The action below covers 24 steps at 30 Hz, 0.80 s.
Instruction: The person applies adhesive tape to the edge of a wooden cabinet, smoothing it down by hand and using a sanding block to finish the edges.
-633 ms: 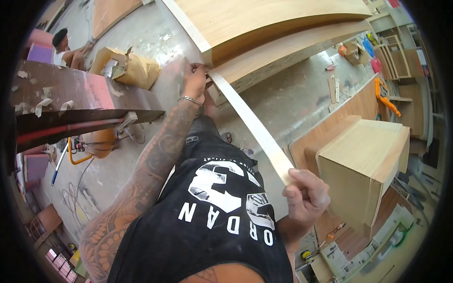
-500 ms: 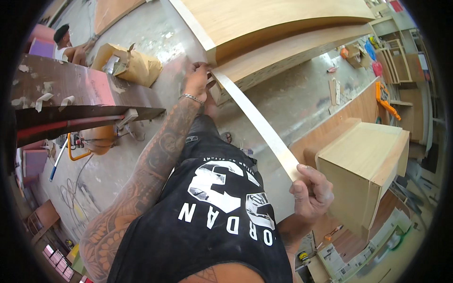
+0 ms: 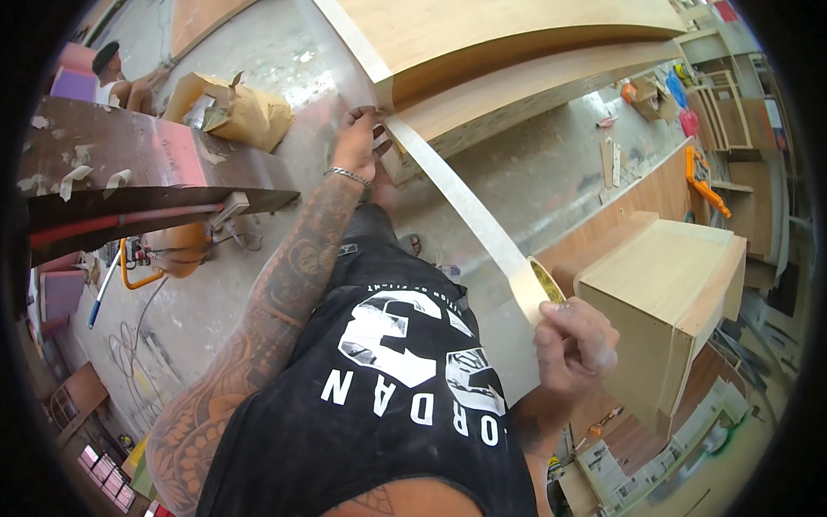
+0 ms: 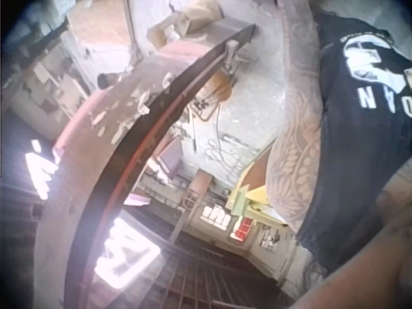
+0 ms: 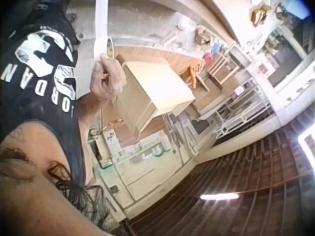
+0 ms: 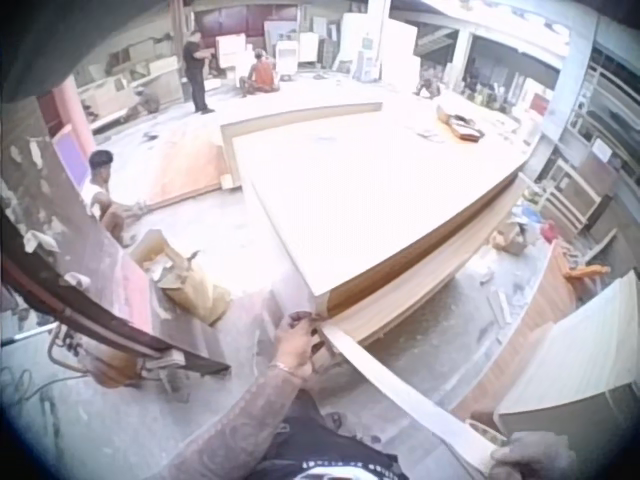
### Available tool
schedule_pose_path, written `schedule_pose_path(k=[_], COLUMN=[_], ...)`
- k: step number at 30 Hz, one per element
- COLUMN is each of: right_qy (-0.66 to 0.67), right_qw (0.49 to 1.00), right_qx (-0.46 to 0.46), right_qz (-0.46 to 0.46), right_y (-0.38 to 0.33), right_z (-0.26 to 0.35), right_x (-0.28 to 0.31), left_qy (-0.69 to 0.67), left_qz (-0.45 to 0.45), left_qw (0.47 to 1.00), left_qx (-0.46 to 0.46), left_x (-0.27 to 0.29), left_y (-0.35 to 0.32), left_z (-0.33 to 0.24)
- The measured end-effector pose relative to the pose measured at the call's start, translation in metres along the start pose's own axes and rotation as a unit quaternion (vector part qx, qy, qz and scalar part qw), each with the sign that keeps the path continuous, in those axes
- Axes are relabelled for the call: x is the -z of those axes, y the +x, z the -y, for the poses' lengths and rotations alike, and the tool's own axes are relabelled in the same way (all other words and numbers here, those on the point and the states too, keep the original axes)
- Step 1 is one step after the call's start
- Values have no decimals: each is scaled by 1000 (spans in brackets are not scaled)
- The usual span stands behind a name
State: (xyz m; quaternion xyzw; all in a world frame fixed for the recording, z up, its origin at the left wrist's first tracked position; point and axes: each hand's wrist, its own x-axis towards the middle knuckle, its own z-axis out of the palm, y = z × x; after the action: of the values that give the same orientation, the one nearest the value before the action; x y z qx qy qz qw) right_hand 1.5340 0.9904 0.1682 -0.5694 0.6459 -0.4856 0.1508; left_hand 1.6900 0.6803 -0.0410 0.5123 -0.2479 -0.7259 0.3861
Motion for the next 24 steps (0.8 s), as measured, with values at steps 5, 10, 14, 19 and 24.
schedule_pose_path(k=[5,10,14,19,24], right_qy=[-22,24,19,10,23], right_qw=[989,962,970,976,971], right_qx=[-146,-267,-242,-215,-236], right_qz=[20,51,14,-44,-42], right_y=[-13,-37,-40,-34,-35], right_z=[-36,-63,-66,-64,-64], right_x=[6,4,4,0,-2], left_qy=[-8,-34,-9,-144,-116], left_qz=[-46,-94,-71,46,75], left_qw=[998,992,996,988,990], left_qx=[-38,-79,-59,12,-8], left_x=[-7,-16,-9,19,18], left_y=[-4,-1,3,-8,-18], left_z=[7,16,16,11,15])
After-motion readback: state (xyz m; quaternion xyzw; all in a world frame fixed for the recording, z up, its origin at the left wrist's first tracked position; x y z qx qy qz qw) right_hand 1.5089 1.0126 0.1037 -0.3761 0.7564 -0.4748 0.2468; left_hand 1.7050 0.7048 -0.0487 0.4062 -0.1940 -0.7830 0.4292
